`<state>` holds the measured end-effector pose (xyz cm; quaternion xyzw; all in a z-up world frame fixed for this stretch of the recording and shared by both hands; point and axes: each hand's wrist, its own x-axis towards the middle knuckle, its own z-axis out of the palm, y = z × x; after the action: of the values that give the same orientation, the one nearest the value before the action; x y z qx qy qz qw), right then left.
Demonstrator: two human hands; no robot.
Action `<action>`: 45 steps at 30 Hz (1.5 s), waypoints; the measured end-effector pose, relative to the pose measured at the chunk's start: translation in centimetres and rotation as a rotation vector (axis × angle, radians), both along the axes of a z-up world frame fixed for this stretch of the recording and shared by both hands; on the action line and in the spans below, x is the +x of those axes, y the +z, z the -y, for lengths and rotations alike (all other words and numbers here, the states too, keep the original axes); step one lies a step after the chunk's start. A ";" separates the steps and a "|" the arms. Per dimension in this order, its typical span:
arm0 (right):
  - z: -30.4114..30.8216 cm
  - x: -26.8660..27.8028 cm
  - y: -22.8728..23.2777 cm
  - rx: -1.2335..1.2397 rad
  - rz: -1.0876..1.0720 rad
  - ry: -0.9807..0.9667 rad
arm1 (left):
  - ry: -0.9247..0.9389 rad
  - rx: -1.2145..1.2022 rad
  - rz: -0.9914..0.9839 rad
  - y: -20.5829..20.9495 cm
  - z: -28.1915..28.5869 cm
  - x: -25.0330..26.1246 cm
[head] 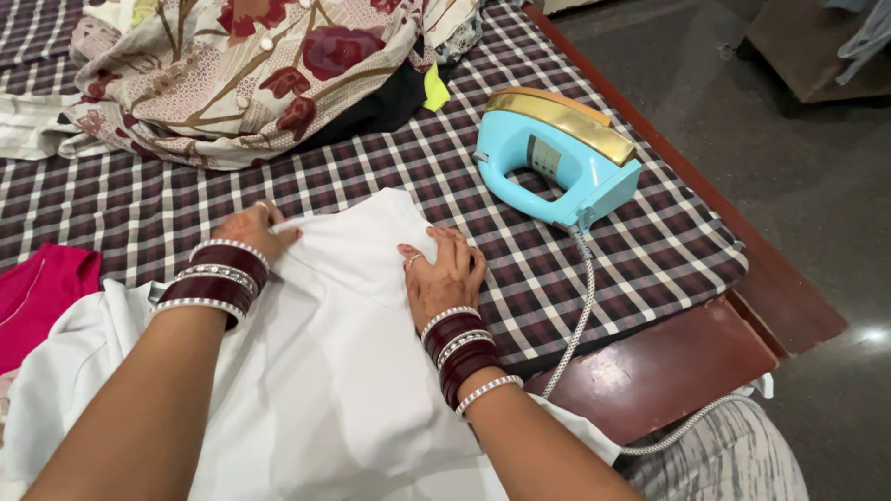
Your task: The person irons a white t-shirt on a checkered ironing board using a light blue iron. They smooth the fabric with their hands, move the iron across the shirt's surface, and flip the garment to iron different sections.
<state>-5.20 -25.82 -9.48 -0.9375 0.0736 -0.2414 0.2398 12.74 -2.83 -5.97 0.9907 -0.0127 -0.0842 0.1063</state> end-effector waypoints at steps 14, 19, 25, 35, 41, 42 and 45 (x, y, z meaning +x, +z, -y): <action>0.0 0.5 -0.1 -0.015 -0.124 -0.015 | -0.207 0.244 -0.051 3.0 8.7 -1.0; 0.0 0.7 -0.1 0.005 -0.150 -0.030 | -0.236 0.177 -0.084 1.1 11.6 0.8; 0.2 0.7 -1.2 -0.006 -0.042 -0.040 | -0.334 0.016 0.667 -0.2 10.7 -2.4; 0.3 0.7 -1.7 -0.027 0.011 -0.025 | -0.357 -0.014 0.398 -4.3 1.7 -10.8; 0.3 1.1 -1.3 -0.083 -0.115 0.000 | -0.238 0.027 0.401 -6.4 0.4 -10.8; 0.4 1.6 -1.2 -0.107 -0.163 0.012 | -0.239 0.033 0.393 -6.2 0.5 -10.7; 1.0 3.9 -0.6 -0.149 -0.287 0.090 | -0.236 0.029 0.369 -5.7 0.7 -10.5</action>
<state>-1.32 -26.87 -10.08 -0.9799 0.0467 -0.0986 0.1670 2.25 -3.55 -11.64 0.9824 -0.1464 0.0866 0.0773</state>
